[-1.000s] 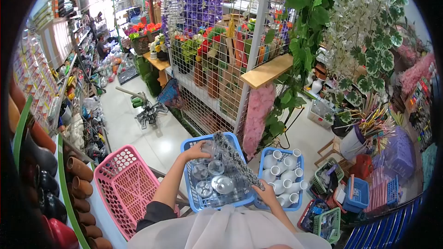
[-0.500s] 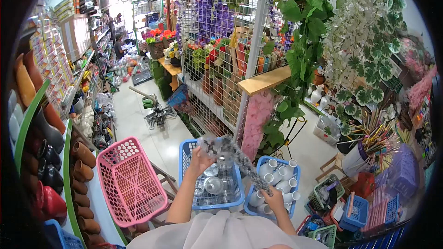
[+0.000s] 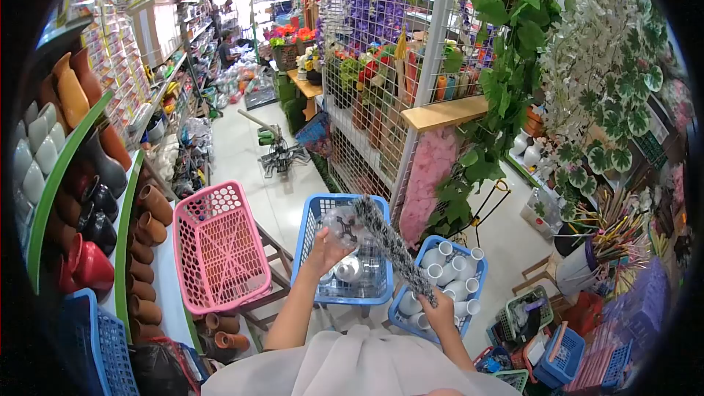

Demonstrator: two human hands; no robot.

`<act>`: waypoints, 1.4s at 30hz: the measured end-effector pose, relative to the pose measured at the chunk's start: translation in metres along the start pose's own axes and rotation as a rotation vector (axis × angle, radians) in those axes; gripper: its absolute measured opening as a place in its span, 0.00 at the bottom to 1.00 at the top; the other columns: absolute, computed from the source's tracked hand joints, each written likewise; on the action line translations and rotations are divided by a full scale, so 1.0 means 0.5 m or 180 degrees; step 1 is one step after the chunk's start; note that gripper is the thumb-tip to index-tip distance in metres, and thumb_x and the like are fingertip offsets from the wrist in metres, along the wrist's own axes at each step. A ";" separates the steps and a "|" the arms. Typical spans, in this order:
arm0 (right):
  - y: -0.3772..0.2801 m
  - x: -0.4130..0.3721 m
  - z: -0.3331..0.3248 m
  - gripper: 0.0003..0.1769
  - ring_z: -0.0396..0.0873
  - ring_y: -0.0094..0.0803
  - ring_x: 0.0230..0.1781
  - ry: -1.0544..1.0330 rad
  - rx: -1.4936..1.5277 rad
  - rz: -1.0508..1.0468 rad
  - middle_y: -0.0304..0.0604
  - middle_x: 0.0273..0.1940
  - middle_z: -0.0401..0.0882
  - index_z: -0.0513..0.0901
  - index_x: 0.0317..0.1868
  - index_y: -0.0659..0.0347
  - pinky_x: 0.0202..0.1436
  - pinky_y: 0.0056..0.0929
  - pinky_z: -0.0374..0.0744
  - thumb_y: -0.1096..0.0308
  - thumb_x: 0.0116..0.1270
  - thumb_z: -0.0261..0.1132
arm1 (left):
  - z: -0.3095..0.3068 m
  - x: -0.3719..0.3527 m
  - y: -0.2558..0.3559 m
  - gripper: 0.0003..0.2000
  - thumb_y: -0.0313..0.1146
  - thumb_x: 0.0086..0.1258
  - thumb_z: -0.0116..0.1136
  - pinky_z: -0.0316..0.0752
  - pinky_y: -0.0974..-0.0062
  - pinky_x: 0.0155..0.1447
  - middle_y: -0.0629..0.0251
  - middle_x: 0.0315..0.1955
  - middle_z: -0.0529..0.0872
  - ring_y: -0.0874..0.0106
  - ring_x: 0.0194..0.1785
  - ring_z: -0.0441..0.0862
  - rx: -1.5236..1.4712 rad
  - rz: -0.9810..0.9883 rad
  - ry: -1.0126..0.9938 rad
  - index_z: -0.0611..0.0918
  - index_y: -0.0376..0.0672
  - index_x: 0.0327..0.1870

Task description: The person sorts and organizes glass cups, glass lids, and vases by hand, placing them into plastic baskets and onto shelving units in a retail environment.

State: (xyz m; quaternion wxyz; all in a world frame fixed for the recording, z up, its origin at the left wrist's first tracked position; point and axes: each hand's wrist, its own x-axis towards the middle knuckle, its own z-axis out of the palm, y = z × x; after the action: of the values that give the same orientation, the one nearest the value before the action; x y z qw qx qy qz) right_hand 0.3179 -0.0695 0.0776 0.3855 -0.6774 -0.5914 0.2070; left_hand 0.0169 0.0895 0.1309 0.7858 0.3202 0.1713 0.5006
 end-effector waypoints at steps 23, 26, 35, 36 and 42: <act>-0.069 0.036 0.015 0.19 0.84 0.48 0.33 -0.0335 0.0337 -0.0715 0.55 0.34 0.84 0.83 0.46 0.64 0.38 0.37 0.79 0.59 0.60 0.70 | 0.030 -0.033 -0.001 0.39 0.54 0.63 0.63 0.66 0.60 0.70 0.62 0.66 0.71 0.63 0.67 0.71 -0.0474 0.0381 0.0124 0.63 0.45 0.70; -0.087 0.047 0.012 0.19 0.84 0.47 0.35 -0.0328 0.0310 -0.0311 0.55 0.36 0.85 0.83 0.46 0.64 0.40 0.37 0.79 0.60 0.60 0.70 | 0.055 -0.034 0.020 0.39 0.57 0.59 0.66 0.70 0.60 0.67 0.61 0.63 0.73 0.62 0.65 0.72 -0.0239 0.0285 0.0218 0.66 0.48 0.68; -0.075 0.089 0.032 0.20 0.85 0.47 0.39 -0.0381 0.0204 -0.0144 0.54 0.40 0.85 0.83 0.49 0.63 0.44 0.35 0.79 0.59 0.61 0.70 | -0.008 -0.012 0.045 0.36 0.39 0.64 0.66 0.73 0.59 0.63 0.55 0.69 0.64 0.62 0.66 0.71 0.0646 0.0266 0.0352 0.63 0.43 0.71; -0.071 0.089 0.035 0.20 0.85 0.47 0.39 -0.0360 0.0305 -0.0273 0.54 0.40 0.85 0.83 0.48 0.63 0.44 0.35 0.79 0.58 0.61 0.70 | -0.005 -0.016 0.054 0.38 0.37 0.62 0.68 0.73 0.62 0.63 0.53 0.69 0.63 0.61 0.65 0.71 0.1344 0.0241 0.0595 0.61 0.43 0.73; -0.057 0.118 0.004 0.21 0.84 0.48 0.41 -0.0343 0.0177 -0.0420 0.53 0.41 0.85 0.84 0.46 0.63 0.46 0.37 0.79 0.58 0.58 0.72 | -0.005 -0.039 0.126 0.48 0.38 0.56 0.74 0.71 0.64 0.64 0.50 0.70 0.61 0.59 0.69 0.66 0.2771 -0.0062 0.0470 0.56 0.42 0.76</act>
State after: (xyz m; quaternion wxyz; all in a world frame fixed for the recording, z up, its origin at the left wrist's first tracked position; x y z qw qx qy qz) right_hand 0.3106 -0.0124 0.1086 0.3845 -0.6139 -0.6486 0.2337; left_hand -0.0360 0.0913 0.1705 0.5680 0.5831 0.4250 0.3959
